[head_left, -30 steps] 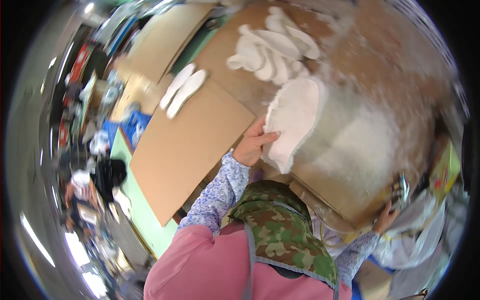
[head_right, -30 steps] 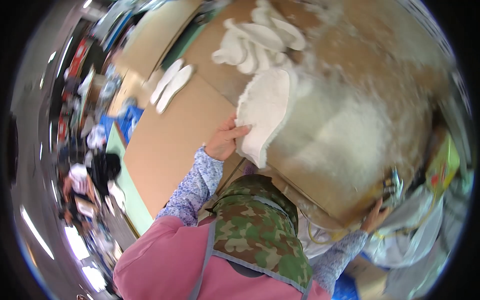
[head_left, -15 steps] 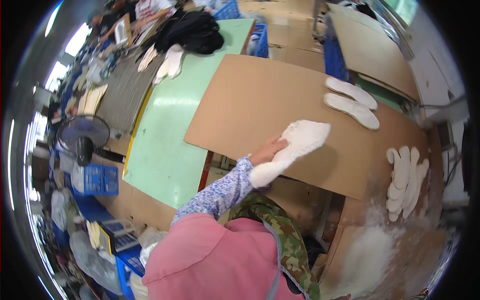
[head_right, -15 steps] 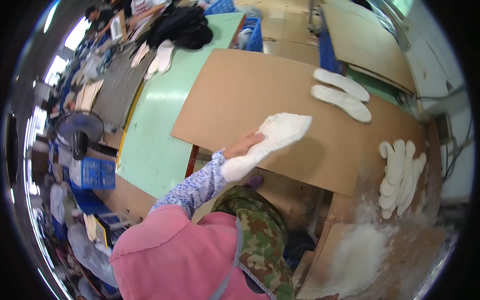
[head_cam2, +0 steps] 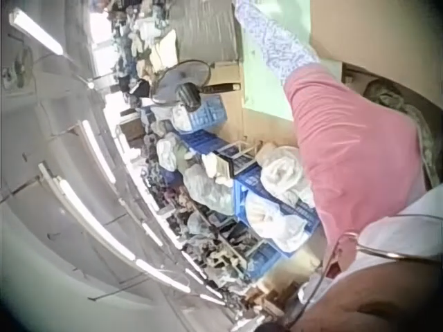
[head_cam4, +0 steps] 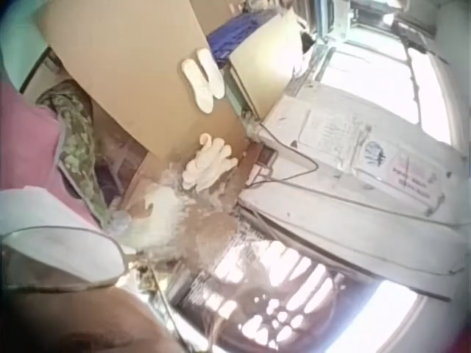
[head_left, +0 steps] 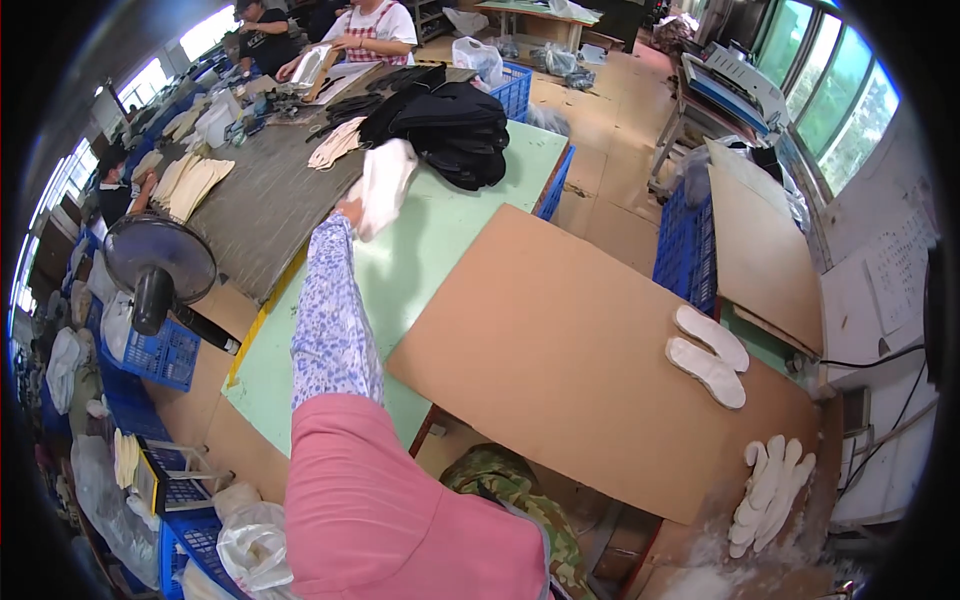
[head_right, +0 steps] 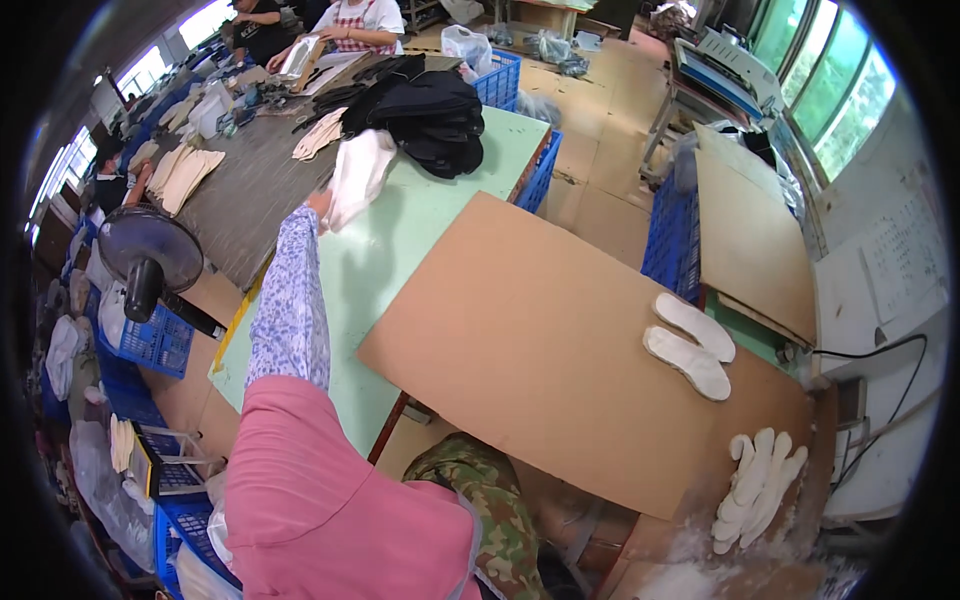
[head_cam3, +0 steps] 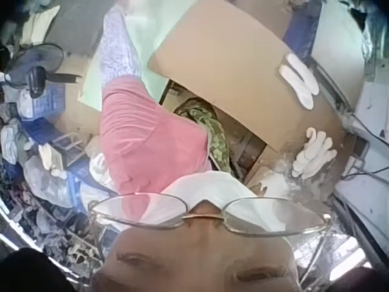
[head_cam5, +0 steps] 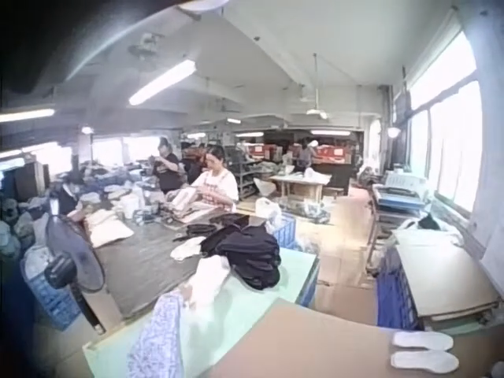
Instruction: Applying adhesive spray and white fluff material to shoe insoles in a manufacturing setting.
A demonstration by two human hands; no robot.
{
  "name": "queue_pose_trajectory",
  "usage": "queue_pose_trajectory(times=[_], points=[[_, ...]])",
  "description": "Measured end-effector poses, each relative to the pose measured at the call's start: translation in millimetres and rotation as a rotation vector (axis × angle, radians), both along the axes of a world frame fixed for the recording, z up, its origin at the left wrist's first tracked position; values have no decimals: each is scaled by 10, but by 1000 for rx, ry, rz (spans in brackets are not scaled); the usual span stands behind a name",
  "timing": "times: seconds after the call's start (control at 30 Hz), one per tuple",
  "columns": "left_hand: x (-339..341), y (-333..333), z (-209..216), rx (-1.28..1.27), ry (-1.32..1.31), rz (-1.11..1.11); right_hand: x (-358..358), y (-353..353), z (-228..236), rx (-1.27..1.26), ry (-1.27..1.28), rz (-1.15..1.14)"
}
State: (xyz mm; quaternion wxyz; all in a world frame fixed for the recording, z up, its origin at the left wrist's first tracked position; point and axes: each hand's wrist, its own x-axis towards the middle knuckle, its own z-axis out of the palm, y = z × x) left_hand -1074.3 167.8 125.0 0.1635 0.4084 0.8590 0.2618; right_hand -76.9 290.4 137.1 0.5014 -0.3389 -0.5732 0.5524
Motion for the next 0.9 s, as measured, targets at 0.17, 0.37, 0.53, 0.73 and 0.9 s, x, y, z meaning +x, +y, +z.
queue_pose_trajectory(times=[0.17,0.37,0.53,0.73,0.9], points=[[745,279,-760,-161,265,358,1019,-42,-440,44,-229,-300],[3060,874,-995,54,330,-513,1131,-1236,-1476,34,-430,-604],[5071,662,-371,18,81,-908,523,-3879,-1668,-156,-707,-1243],[6642,844,-342,248,148,-1343,376,-3861,-825,-471,-559,-1314],[8008,1040,-586,106,-149,-1513,620,-4245,-916,-543,-437,-1412]])
